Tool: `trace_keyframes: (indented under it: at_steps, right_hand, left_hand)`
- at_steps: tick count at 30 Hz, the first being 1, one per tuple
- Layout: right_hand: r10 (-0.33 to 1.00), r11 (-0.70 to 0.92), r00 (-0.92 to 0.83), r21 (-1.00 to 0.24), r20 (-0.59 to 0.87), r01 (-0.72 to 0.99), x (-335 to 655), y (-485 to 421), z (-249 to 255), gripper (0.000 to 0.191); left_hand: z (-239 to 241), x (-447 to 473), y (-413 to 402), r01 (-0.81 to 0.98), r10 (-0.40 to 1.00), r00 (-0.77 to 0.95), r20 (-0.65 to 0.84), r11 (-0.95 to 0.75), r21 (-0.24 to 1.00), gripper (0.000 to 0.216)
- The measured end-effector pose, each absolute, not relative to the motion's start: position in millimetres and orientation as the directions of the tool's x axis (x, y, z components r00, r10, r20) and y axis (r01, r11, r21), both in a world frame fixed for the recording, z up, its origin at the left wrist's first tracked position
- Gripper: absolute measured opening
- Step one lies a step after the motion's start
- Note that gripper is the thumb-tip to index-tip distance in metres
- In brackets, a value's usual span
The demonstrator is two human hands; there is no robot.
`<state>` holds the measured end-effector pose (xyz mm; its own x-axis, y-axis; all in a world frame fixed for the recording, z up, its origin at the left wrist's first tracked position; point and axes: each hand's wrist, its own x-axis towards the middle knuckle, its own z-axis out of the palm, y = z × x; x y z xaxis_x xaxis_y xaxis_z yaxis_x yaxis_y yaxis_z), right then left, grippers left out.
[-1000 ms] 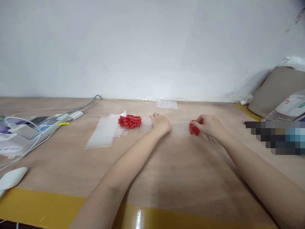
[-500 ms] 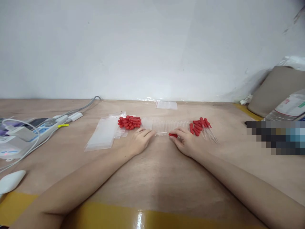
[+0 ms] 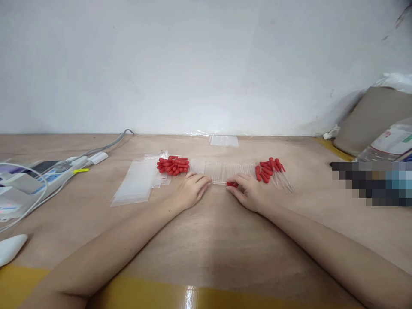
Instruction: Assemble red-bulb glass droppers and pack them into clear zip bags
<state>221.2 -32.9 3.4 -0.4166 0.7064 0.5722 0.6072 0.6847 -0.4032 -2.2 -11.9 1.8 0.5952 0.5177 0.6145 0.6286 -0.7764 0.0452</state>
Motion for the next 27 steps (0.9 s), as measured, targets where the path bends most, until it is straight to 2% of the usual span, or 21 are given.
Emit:
trace_keyframes:
  at_steps: [9,17,27]
  right_hand:
    - [0.700,0.695,-0.425,-0.411,0.574,0.590,220.6,-36.8,9.2,0.009]
    - [0.673,0.722,-0.464,-0.374,0.576,0.582,220.7,-39.7,13.0,0.017]
    - [0.623,0.764,-0.495,-0.339,0.605,0.548,224.4,-38.8,10.0,0.018]
  left_hand:
    - [-0.5,-5.1,-10.9,0.572,0.485,0.644,0.592,-0.819,0.050,0.026]
    - [1.1,1.4,-10.1,0.559,0.466,0.625,0.626,-0.827,0.057,0.020]
    - [3.5,1.8,-12.0,0.516,0.449,0.690,0.567,-0.855,0.050,0.025]
